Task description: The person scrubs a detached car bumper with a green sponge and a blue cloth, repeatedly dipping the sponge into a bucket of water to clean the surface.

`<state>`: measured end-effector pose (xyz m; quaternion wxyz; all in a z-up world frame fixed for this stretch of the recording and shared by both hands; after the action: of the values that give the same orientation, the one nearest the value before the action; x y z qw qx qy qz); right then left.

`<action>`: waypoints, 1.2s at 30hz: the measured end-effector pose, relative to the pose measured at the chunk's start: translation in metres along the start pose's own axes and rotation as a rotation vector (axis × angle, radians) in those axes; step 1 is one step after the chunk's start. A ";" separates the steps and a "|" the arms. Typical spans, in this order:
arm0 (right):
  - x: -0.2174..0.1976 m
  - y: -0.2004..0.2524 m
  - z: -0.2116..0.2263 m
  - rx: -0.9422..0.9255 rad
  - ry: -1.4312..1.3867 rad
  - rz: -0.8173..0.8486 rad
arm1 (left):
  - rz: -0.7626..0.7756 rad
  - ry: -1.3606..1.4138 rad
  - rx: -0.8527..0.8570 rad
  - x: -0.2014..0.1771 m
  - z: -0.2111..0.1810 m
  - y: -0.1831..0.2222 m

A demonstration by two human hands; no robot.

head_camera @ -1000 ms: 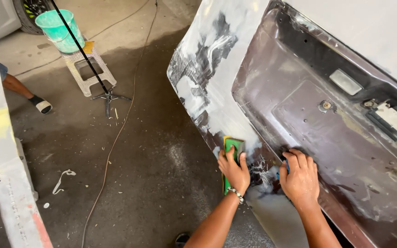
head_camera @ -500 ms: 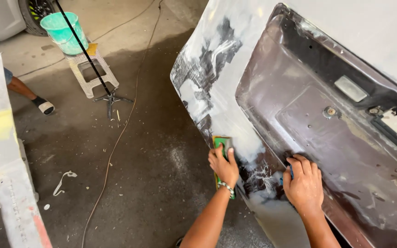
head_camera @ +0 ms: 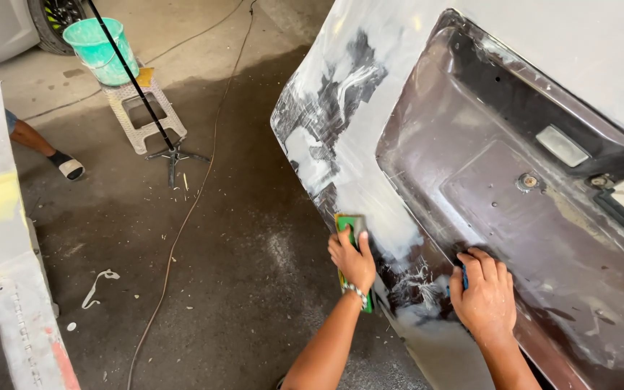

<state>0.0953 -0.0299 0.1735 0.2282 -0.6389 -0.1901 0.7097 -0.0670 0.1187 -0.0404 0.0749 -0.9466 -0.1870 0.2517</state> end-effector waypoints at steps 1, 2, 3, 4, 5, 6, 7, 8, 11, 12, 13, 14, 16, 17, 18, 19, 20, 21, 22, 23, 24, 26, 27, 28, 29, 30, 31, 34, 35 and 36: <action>-0.007 -0.004 0.007 -0.003 0.002 0.002 | 0.000 0.002 -0.004 0.000 -0.002 -0.008; -0.014 -0.007 0.020 -0.057 0.068 -0.006 | 0.008 -0.019 -0.045 0.001 -0.001 -0.017; -0.018 -0.014 0.035 -0.122 0.125 -0.015 | 0.004 -0.044 -0.091 -0.001 0.003 -0.030; -0.015 -0.016 0.033 -0.136 0.119 -0.015 | -0.009 -0.045 -0.100 0.000 0.004 -0.029; -0.007 -0.019 0.038 -0.213 0.141 0.007 | -0.022 -0.027 -0.086 0.001 0.004 -0.032; 0.002 -0.023 0.043 -0.291 0.163 0.027 | -0.035 -0.010 -0.072 0.002 0.004 -0.036; 0.013 -0.027 0.044 -0.301 0.157 0.033 | -0.043 -0.014 -0.082 0.000 0.005 -0.034; 0.031 -0.029 0.047 -0.355 0.116 0.119 | -0.049 -0.004 -0.087 -0.001 0.005 -0.032; 0.072 -0.050 0.058 -0.457 0.097 0.286 | -0.065 0.026 -0.075 -0.002 0.000 -0.030; 0.089 -0.059 0.065 -0.510 0.112 0.369 | -0.081 0.040 -0.063 -0.002 -0.002 -0.032; 0.102 -0.077 0.069 -0.510 0.110 0.369 | -0.080 0.039 -0.063 -0.002 -0.003 -0.032; 0.118 -0.090 0.079 -0.605 0.153 0.380 | -0.090 0.041 -0.064 -0.003 -0.003 -0.032; 0.155 -0.121 0.093 -0.694 0.187 0.395 | -0.093 0.032 -0.064 -0.007 -0.001 -0.032; 0.173 -0.138 0.099 -0.729 0.196 0.389 | -0.058 0.047 -0.066 -0.008 -0.001 -0.033; 0.192 -0.156 0.105 -0.763 0.206 0.382 | -0.023 0.062 -0.068 -0.009 -0.001 -0.033; 0.205 -0.173 0.108 -0.752 0.205 0.381 | -0.015 0.059 -0.061 -0.009 -0.001 -0.034; 0.219 -0.190 0.112 -0.768 0.236 0.373 | 0.009 0.069 -0.057 -0.008 -0.001 -0.034; 0.232 -0.209 0.116 -0.788 0.269 0.360 | 0.027 0.082 -0.052 -0.006 -0.003 -0.036; 0.235 -0.217 0.116 -0.782 0.270 0.355 | 0.029 0.082 -0.045 -0.005 -0.002 -0.039; 0.238 -0.226 0.114 -0.749 0.326 0.325 | 0.033 0.098 -0.062 -0.004 0.000 -0.040; 0.239 -0.235 0.112 -0.716 0.381 0.295 | 0.038 0.113 -0.079 -0.004 0.003 -0.041; 0.202 -0.218 0.125 -0.677 0.308 0.346 | 0.021 0.100 -0.068 0.000 0.007 -0.059; 0.182 -0.210 0.128 -0.642 0.236 0.390 | -0.003 0.089 -0.058 0.003 0.006 -0.067; 0.165 -0.189 0.125 -0.629 0.245 0.392 | 0.009 0.096 -0.053 0.006 0.006 -0.081; 0.146 -0.172 0.125 -0.649 0.209 0.386 | -0.008 0.082 -0.057 0.008 0.004 -0.100; 0.128 -0.154 0.126 -0.669 0.173 0.379 | -0.025 0.068 -0.061 0.010 0.002 -0.119; 0.121 -0.136 0.115 -0.672 0.179 0.371 | -0.031 0.075 -0.055 0.010 -0.002 -0.128; 0.110 -0.107 0.081 -0.584 0.218 0.505 | -0.088 0.054 -0.082 0.006 -0.012 -0.137; 0.114 -0.102 0.070 -0.538 0.309 0.681 | -0.085 0.054 -0.079 0.005 -0.016 -0.129; 0.115 -0.096 0.056 -0.487 0.396 0.857 | -0.083 0.054 -0.076 0.004 -0.021 -0.121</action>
<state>0.0379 0.1152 0.1396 -0.2056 -0.8156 -0.0243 0.5403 -0.0912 0.2308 0.0044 0.0543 -0.9467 -0.2333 0.2153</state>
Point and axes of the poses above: each hand's wrist, its own y-axis away from the middle knuckle, its own x-axis out of the palm, z = x × y, the point moved 9 cm from there along -y, towards the middle knuckle, and after that the axes turned 10 degrees about -y, right-handed, at the moved point
